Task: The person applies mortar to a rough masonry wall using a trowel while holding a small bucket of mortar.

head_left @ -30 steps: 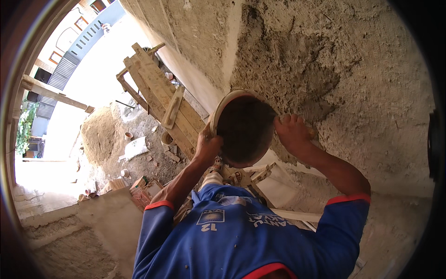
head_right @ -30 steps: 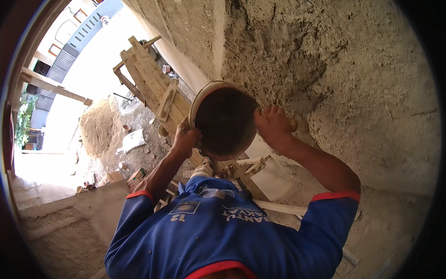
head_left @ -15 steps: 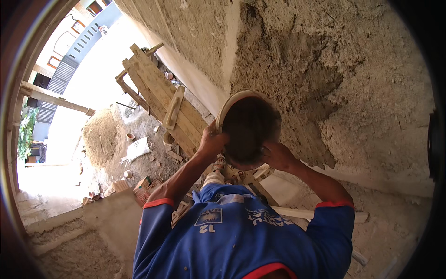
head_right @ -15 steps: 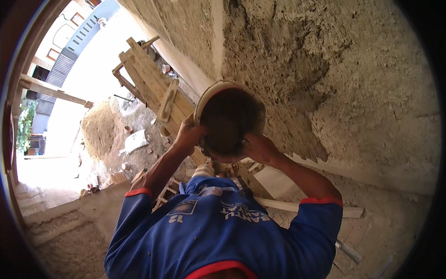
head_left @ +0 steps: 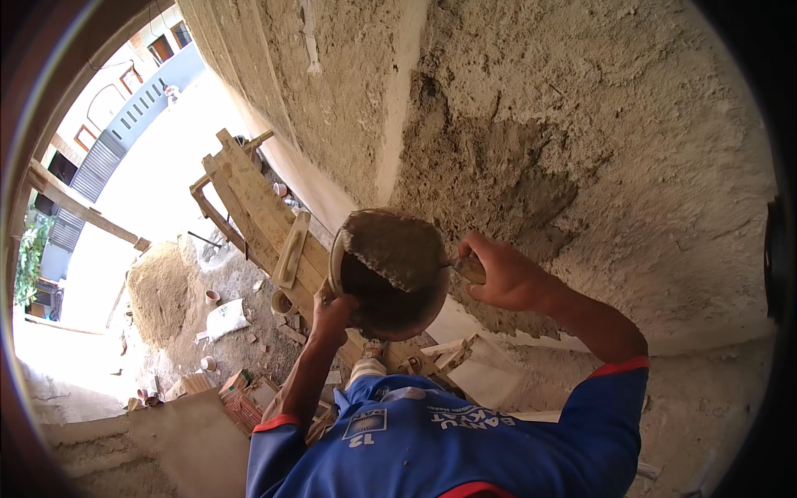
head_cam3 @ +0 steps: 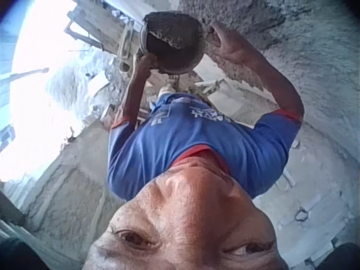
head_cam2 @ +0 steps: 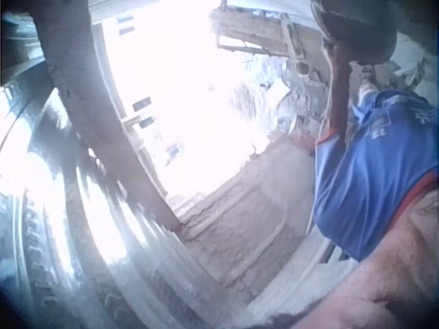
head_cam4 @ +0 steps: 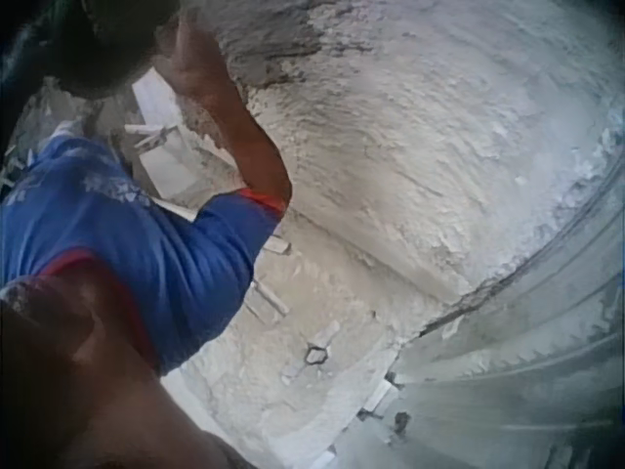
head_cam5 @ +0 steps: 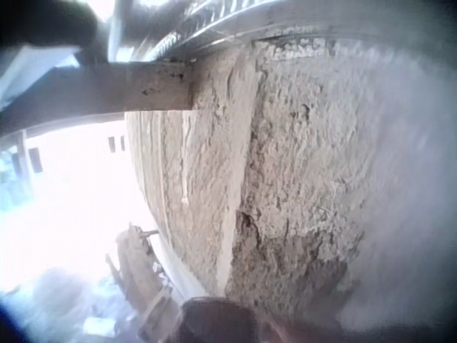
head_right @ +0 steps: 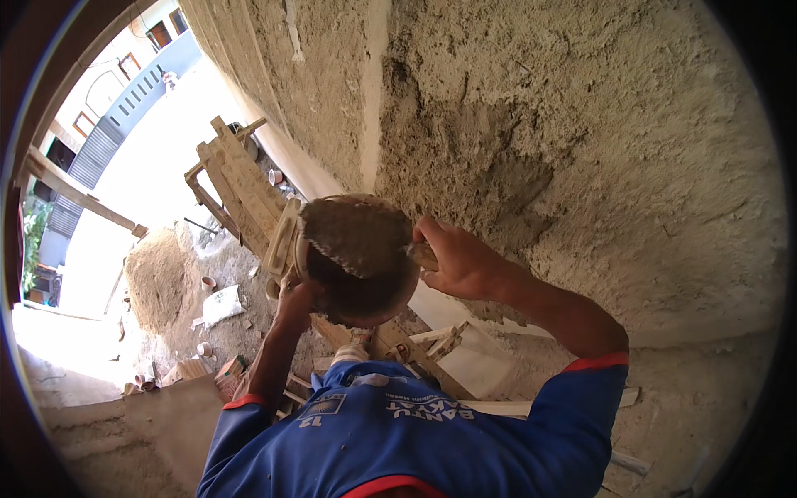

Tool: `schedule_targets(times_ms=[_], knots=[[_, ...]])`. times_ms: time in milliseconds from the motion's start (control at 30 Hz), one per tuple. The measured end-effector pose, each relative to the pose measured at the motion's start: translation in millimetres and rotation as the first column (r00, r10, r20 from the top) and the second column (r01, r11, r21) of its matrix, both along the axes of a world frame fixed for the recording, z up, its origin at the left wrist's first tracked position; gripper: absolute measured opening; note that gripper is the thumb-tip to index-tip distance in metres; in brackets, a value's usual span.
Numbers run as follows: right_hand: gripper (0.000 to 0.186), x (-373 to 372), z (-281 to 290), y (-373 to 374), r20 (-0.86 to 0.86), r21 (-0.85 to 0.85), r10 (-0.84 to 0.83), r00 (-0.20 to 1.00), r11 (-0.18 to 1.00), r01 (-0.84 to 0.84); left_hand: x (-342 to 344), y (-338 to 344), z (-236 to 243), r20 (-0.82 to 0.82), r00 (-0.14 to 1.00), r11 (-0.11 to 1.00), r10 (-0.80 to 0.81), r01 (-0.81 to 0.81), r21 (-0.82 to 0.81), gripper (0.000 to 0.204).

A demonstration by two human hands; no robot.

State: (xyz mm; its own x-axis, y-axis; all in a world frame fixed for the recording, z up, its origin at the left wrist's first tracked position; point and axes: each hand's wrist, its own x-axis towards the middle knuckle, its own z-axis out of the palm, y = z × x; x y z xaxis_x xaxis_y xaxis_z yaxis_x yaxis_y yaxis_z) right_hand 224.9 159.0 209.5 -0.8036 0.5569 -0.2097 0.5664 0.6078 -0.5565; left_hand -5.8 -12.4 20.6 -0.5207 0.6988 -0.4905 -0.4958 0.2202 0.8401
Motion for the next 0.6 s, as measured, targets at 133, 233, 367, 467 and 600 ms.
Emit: schedule_targets(times_ms=[133, 233, 367, 467, 600], knots=[[0.036, -15.3, 66.9, 6.5, -0.237, -0.004, 0.177, 0.955, 0.983, -0.183, -20.1, -16.7, -23.5, -0.016, 0.996, 0.98, 0.091, -0.092, -0.174, 0.02], [0.04, -20.8, 73.5, 25.7, -0.265, -0.051, 0.255, 0.93, 0.959, -0.278, -29.8, -27.0, -30.8, -0.066, 0.988, 0.988, 0.137, -0.141, -0.058, 0.024], [0.033, -31.6, 48.8, 73.1, -0.118, -0.481, -0.081, 0.99, 0.877, 0.014, -32.6, -35.9, -25.7, -0.121, 0.977, 0.971, 0.173, -0.19, -0.144, 0.027], [0.033, -37.5, 61.1, 123.0, 0.001, 0.172, -0.358, 0.934, 0.92, 0.352, -30.2, -43.2, -21.3, -0.12, 0.979, 0.965, 0.167, -0.188, -0.183, 0.029], [0.048, 10.7, 108.2, 148.0, -0.52, 0.332, -0.331, 0.787, 0.771, 0.544, -32.3, -41.9, -23.3, -0.087, 0.982, 0.955, 0.165, -0.181, -0.235, 0.03]])
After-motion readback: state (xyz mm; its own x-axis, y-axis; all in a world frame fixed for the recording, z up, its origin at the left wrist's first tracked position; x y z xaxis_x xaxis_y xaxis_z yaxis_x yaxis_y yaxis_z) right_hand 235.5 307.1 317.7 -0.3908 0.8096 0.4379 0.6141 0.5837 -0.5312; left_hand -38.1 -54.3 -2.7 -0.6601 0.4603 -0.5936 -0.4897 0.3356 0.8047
